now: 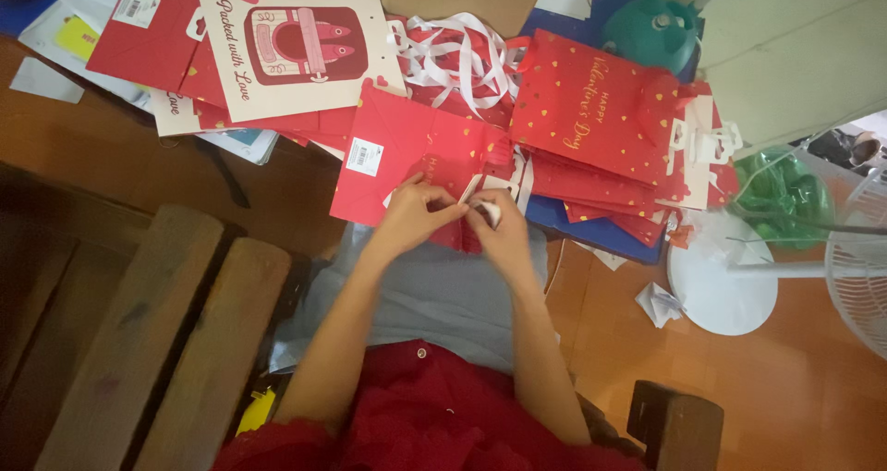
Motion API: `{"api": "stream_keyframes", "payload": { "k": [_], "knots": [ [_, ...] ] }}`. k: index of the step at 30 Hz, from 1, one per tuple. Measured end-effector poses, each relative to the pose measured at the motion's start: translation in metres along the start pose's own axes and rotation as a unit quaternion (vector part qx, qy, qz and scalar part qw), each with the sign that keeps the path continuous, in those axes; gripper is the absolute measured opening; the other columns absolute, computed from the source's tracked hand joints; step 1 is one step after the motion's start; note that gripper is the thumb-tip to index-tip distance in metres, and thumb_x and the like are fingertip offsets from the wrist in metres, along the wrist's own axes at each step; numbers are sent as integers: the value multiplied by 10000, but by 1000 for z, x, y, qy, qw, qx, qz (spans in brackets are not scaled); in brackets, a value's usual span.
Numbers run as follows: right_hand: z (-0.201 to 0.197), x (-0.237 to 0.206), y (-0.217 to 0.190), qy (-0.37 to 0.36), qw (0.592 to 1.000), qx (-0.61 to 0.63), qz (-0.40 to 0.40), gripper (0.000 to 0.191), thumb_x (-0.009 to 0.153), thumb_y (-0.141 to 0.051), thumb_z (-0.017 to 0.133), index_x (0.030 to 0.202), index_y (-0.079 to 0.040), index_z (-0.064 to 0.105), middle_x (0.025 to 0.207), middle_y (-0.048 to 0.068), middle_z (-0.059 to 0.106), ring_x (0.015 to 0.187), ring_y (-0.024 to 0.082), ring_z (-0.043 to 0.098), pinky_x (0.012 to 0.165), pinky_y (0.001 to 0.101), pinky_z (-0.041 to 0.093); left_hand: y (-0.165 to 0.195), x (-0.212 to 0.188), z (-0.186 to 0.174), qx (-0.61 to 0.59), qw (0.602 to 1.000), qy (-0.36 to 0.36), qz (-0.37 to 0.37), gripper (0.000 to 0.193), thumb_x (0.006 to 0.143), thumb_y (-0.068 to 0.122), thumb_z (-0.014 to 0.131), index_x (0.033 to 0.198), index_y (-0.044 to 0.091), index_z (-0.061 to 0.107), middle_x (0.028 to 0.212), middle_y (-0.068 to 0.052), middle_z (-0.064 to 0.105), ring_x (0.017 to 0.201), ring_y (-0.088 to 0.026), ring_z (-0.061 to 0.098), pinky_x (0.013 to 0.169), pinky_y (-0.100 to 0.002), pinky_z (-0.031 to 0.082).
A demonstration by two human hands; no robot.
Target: The person assembles red Valentine's Day gift bags by inserting white ribbon handles through the bag's handle slots and folding the bag's side flaps inward to form a finished bag. The person handles multiple bags one at a time, repeating the same steps for each.
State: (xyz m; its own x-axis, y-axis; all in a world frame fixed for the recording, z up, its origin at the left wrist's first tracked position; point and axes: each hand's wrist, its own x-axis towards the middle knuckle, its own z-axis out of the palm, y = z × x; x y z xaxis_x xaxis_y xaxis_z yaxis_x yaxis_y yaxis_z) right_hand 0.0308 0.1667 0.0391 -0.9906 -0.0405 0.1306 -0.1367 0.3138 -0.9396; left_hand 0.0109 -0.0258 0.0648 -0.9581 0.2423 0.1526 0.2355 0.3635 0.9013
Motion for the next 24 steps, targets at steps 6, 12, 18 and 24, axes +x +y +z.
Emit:
{"api": "stream_keyframes", "payload": {
  "k": [6,12,18,24],
  "knots": [
    [-4,3,1,27,999,-38,11,110,976,-118,681,1044,-44,633,1030,49,714,940,138,663,867,281,529,0,0,1,-10,1000,-5,13,233,871,284,767,847,54,790,743,-79,756,635,-213,668,1224,-501,288],
    [-10,1,-9,8,989,145,23,264,953,-129,678,1148,-37,525,1089,43,655,1042,140,640,921,282,532,-1,0,2,-22,1000,-5,-2,230,854,277,775,816,50,781,707,-84,750,615,-223,673,1225,-504,283],
    [-3,3,-8,-46,987,152,9,195,948,-70,718,1091,4,608,1097,40,641,1047,127,656,916,292,559,-2,0,2,-18,1000,-10,-6,257,870,280,771,796,35,753,711,-85,744,626,-219,684,1240,-498,277],
    [-3,1,-1,-4,1000,-30,-1,87,996,-37,677,1058,9,636,1006,70,687,930,164,660,867,305,549,3,1,0,-25,1000,-3,4,260,868,291,778,799,42,757,701,-84,738,615,-206,664,1239,-493,286]
  ]
}}
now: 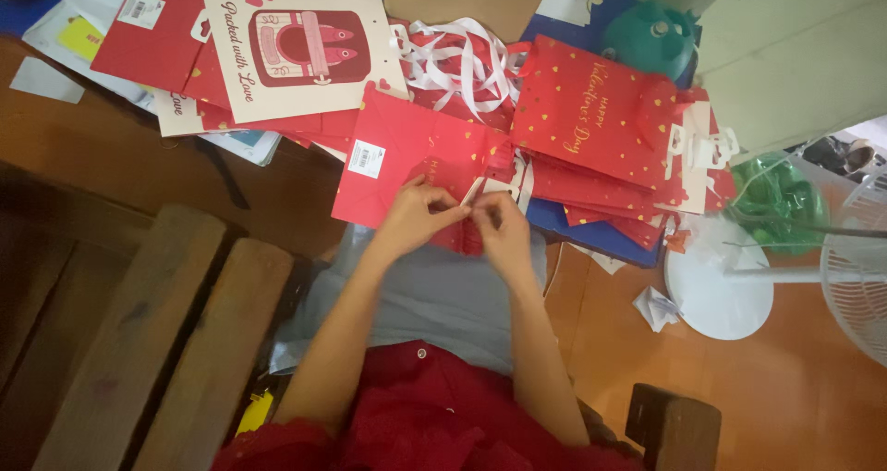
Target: The person assembles red Valentine's Day gift bags by inserting white ribbon handles through the bag's handle slots and folding the bag's side flaps inward to form a finished bag. The person handles multiple bags one at a time, repeating the same steps for each.
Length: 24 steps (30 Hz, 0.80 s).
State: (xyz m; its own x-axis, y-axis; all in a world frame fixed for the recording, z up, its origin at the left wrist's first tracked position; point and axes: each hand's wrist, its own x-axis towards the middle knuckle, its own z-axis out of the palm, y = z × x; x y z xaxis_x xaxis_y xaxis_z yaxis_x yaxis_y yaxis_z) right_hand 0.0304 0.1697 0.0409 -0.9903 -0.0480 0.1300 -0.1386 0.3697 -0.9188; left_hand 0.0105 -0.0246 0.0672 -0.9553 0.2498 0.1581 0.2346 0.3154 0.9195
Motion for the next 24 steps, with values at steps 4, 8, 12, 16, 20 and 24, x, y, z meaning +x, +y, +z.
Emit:
{"api": "stream_keyframes", "payload": {
  "k": [4,8,12,16,20,24],
  "knots": [
    [0,1,0,3,972,231,41,93,1018,-46,593,1100,-34,550,1102,61,652,1002,137,692,913,293,581,2,-2,-3,-7,998,-24,-60,242,879,283,762,812,51,768,569,-114,656,535,-221,614,1279,-458,292],
    [-1,2,-2,-28,986,158,36,200,966,2,640,1157,-23,586,1084,78,655,982,142,655,869,291,544,1,0,-2,-1,1000,-11,3,239,871,286,772,824,52,771,651,-46,696,590,-172,641,1220,-479,266],
    [0,1,2,-34,992,124,-14,184,940,-14,677,1114,-7,617,1112,66,649,993,153,668,866,292,549,1,-3,-3,-21,1000,-5,-10,247,867,282,768,811,42,764,620,-53,685,562,-184,626,1240,-471,276],
    [1,1,8,-13,999,13,-38,98,987,-68,698,1047,-10,646,1091,67,665,996,158,675,889,290,564,2,-2,-3,-12,1000,-13,-24,244,865,287,767,815,48,769,602,-63,684,549,-189,631,1255,-463,273],
    [-2,1,6,-3,990,137,38,100,1029,-117,605,1097,-47,588,1095,43,678,1004,133,703,931,284,588,3,-1,-3,-4,1000,-11,-18,237,868,287,763,816,56,769,635,-50,709,572,-175,657,1241,-467,257],
    [-2,-1,-4,-21,988,149,28,177,983,-75,643,1151,-37,602,1101,52,679,987,140,670,892,298,557,0,-2,0,-18,999,-11,-29,236,854,279,770,800,49,768,636,-60,720,580,-185,665,1240,-463,263]
  ]
}}
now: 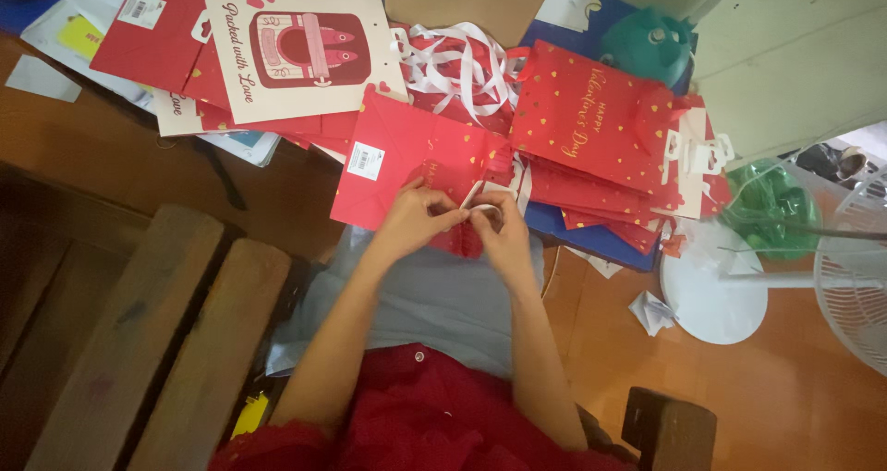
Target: The person assembles red Valentine's Day gift bags by inserting white ribbon handles through the bag's handle slots and folding the bag's side flaps inward to form a finished bag. The person handles multiple bags one at a time, repeating the same steps for each.
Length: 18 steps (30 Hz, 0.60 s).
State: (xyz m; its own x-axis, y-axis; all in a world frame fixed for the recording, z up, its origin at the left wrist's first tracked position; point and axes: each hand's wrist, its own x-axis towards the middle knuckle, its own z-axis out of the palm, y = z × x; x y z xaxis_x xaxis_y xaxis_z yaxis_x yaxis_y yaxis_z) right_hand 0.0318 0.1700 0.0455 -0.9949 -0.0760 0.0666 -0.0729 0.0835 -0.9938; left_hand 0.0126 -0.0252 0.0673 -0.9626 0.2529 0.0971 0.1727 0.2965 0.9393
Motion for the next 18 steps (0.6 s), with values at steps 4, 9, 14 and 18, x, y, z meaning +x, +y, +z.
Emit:
{"api": "stream_keyframes", "payload": {
  "k": [4,9,14,18],
  "knots": [
    [2,0,-3,-8,994,-100,-34,139,942,-44,686,1065,-12,631,1121,76,656,1019,155,675,874,310,561,-5,0,1,0,1000,9,15,232,859,276,770,804,51,763,652,-58,723,583,-182,670,1252,-456,264],
    [1,1,4,17,991,-130,-38,89,975,-42,645,1059,-21,625,1093,75,682,1027,135,686,948,295,581,-4,1,3,28,999,13,26,230,854,295,787,814,69,777,674,-47,722,610,-174,667,1227,-453,287],
    [0,0,5,38,997,-72,-11,115,996,-47,630,1091,-11,577,1054,73,677,999,138,670,900,306,557,2,-2,-1,5,1000,-1,-5,219,867,281,761,806,71,773,652,-43,730,598,-178,674,1238,-465,273],
    [2,0,3,-13,1000,-8,-23,182,941,-25,646,1114,-14,592,1100,52,639,1043,127,663,898,284,552,3,-1,-1,7,1000,-1,-5,219,865,283,766,814,70,768,652,-41,728,605,-181,690,1249,-468,271]
  ]
}}
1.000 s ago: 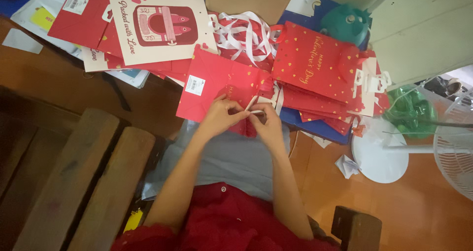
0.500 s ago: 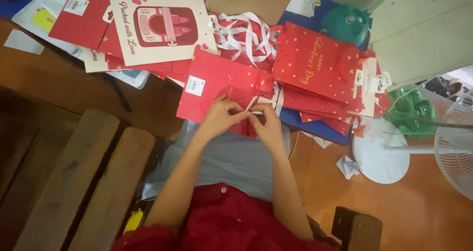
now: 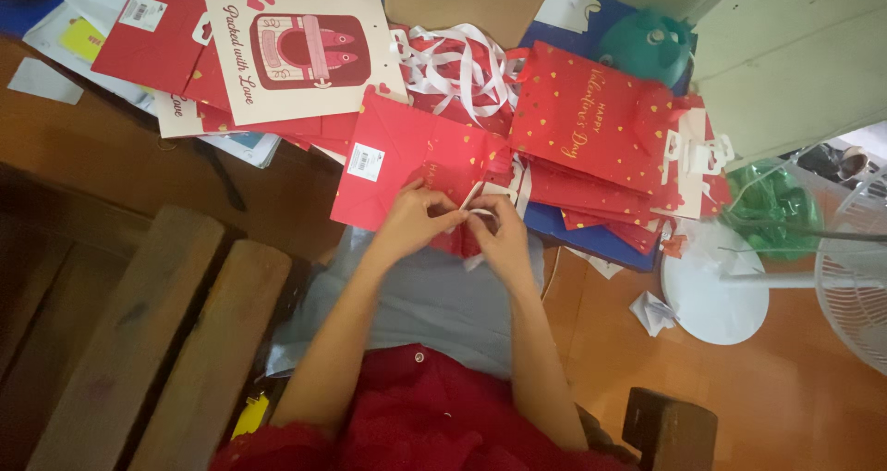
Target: The person assembles red Valentine's Day gift bags by inserting white ribbon handles through the bag's handle slots and folding the bag's side flaps inward to form a finished bag. The person handles multiple bags one at a time, repeating the same steps for each.
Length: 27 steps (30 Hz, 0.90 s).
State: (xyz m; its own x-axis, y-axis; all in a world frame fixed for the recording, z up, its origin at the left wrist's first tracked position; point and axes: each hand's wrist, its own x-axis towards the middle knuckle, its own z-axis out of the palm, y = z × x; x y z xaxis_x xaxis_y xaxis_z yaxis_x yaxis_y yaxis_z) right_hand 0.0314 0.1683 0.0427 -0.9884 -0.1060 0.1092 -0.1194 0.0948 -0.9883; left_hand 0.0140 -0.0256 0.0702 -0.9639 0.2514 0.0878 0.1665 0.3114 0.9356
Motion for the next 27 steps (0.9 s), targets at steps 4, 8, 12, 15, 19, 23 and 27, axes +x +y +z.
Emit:
{"api": "stream_keyframes", "payload": {
  "k": [4,8,12,15,19,23,27],
  "knots": [
    [-2,-2,4,8,989,-143,-33,114,951,-35,683,1053,-15,636,1045,62,649,964,137,669,871,280,561,-1,1,2,12,1000,5,23,216,865,281,771,837,67,767,706,-46,746,653,-193,706,1235,-477,256],
    [-2,-1,6,37,994,-99,8,66,1013,-58,627,1065,-21,612,977,48,659,893,123,634,819,275,532,-1,-1,3,-32,999,8,13,217,868,271,765,890,57,738,774,-66,773,706,-192,737,1235,-472,243],
    [1,-1,-1,34,998,-46,-1,93,1008,-73,611,1084,-32,579,1013,27,676,940,91,655,858,257,540,-1,-1,0,-7,1000,-4,-13,214,871,273,764,919,66,742,771,-78,780,711,-180,737,1238,-454,257],
    [3,-2,-2,22,994,-105,2,149,930,-67,678,1055,-27,607,1008,32,681,922,91,668,788,267,548,0,-1,1,-73,997,-4,-25,223,885,298,768,929,82,735,814,-36,769,748,-144,735,1179,-435,396],
    [-2,-2,11,18,990,-140,-30,80,965,-41,674,1034,-18,641,1001,64,664,902,113,647,804,283,531,0,0,1,-12,1000,-9,-6,222,882,279,743,892,58,734,755,-58,778,696,-172,734,1242,-460,247],
    [-4,0,26,49,998,-33,-7,66,1037,-47,616,1092,-21,592,1031,47,670,953,91,643,861,267,534,-1,0,0,-6,1000,-8,-6,228,884,288,742,881,60,736,749,-64,774,693,-178,730,1246,-465,259],
    [-1,0,24,33,998,-49,4,163,958,-35,639,1112,-20,587,1083,46,669,1011,107,651,875,280,543,-2,1,1,15,1000,0,-3,229,870,297,760,894,70,748,787,-60,776,726,-173,743,1232,-470,256]
  ]
}}
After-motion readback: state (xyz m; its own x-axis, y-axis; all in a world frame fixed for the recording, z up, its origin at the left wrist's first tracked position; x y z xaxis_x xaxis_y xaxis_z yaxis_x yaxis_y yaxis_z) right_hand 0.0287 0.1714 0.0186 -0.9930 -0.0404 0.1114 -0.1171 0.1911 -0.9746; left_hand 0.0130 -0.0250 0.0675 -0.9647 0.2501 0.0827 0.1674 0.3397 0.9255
